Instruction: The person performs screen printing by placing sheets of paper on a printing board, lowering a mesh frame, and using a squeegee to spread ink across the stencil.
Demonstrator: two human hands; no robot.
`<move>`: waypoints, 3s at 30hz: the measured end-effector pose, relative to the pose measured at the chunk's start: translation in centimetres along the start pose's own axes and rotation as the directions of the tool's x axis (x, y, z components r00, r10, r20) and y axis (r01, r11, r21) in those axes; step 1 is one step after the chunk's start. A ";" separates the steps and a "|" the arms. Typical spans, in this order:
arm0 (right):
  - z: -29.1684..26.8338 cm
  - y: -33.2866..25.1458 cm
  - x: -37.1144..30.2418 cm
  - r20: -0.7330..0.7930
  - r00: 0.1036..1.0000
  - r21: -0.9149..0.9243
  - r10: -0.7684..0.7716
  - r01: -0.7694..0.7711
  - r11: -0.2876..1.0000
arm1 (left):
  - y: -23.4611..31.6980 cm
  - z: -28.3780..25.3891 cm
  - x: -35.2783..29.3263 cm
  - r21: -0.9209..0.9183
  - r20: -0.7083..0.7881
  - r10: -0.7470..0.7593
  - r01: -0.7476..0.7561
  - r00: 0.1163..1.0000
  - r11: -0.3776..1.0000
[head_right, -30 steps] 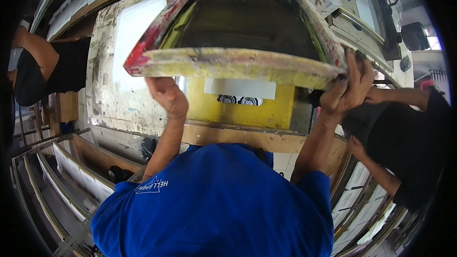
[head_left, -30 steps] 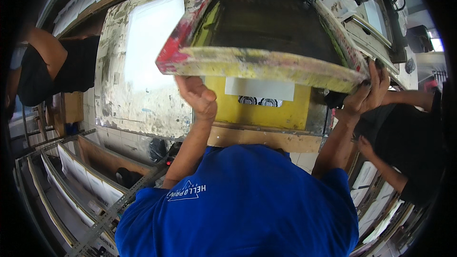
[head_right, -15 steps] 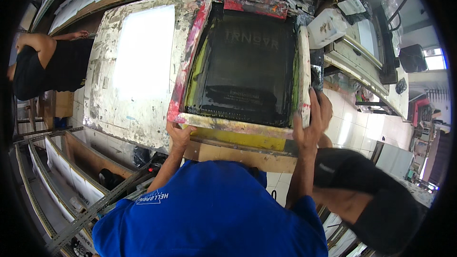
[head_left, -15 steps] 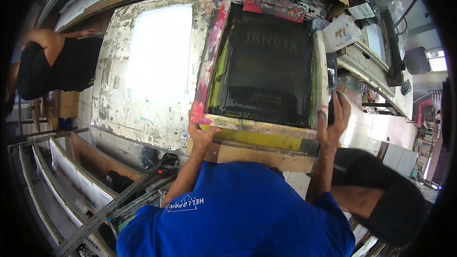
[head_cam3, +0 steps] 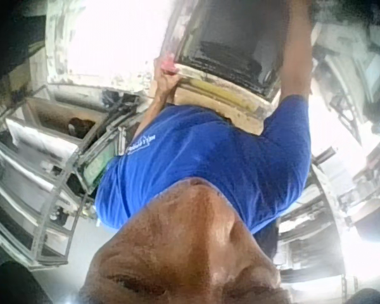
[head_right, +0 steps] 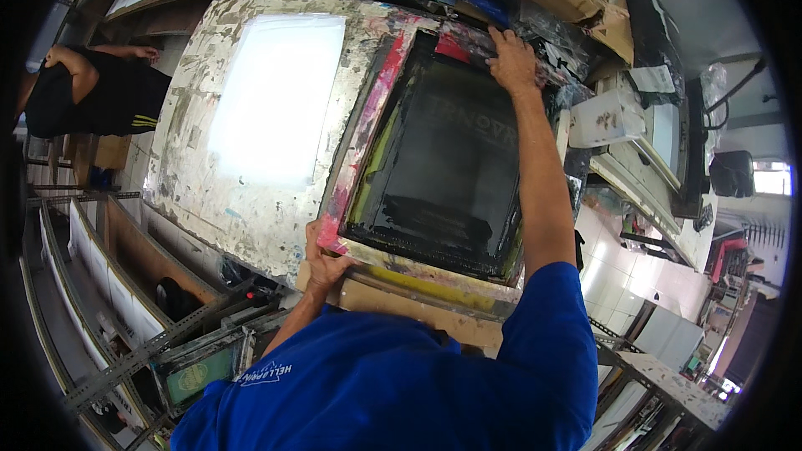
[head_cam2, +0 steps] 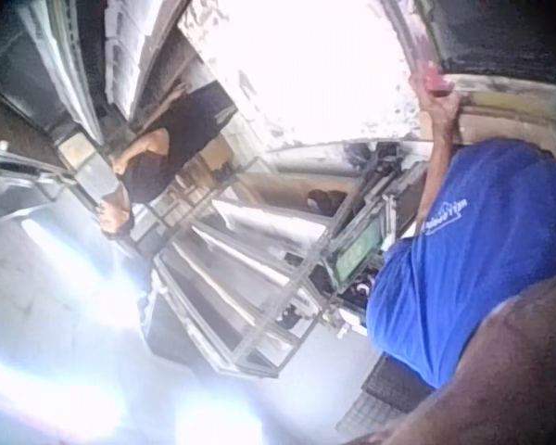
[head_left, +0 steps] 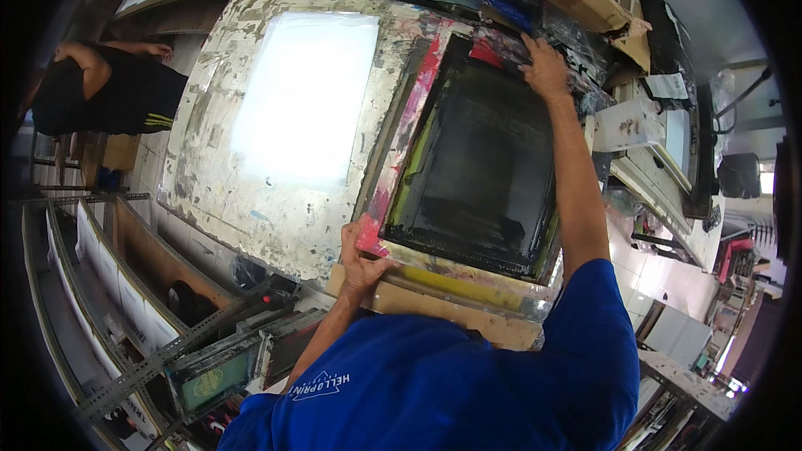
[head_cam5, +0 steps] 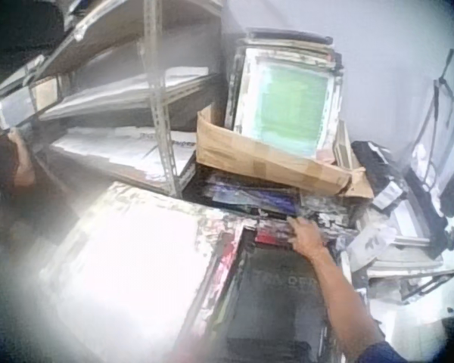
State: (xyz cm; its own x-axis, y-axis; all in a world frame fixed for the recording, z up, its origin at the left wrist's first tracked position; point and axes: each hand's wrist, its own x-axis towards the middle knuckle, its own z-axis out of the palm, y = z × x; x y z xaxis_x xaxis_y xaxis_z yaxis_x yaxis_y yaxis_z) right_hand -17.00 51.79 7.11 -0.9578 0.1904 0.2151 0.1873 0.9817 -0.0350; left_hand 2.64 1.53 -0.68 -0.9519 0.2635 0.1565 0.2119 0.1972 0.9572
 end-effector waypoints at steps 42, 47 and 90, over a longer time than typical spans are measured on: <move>-10.9 -7.9 -25.3 0.376 0.883 0.811 0.280 -0.460 0.361 | 0.6 -0.1 0.5 0.126 0.011 0.062 -0.063 0.998 0.990; -12.6 -15.2 -29.4 0.174 0.983 0.545 0.062 -0.149 0.825 | 0.7 -0.1 0.5 0.117 0.009 0.074 -0.074 0.997 0.990; 1.9 -4.8 -7.8 -0.181 0.983 0.194 0.021 0.015 0.981 | 0.4 -1.2 1.0 0.276 0.084 0.077 -0.097 0.994 0.956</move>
State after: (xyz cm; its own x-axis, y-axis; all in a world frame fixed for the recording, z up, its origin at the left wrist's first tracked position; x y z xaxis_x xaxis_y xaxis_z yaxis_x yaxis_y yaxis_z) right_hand -10.89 45.60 3.75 -0.8986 0.2063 0.3873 0.1272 0.9672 -0.2200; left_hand 1.47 0.76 0.14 -0.9109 0.3562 0.2083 0.3561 0.4237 0.8329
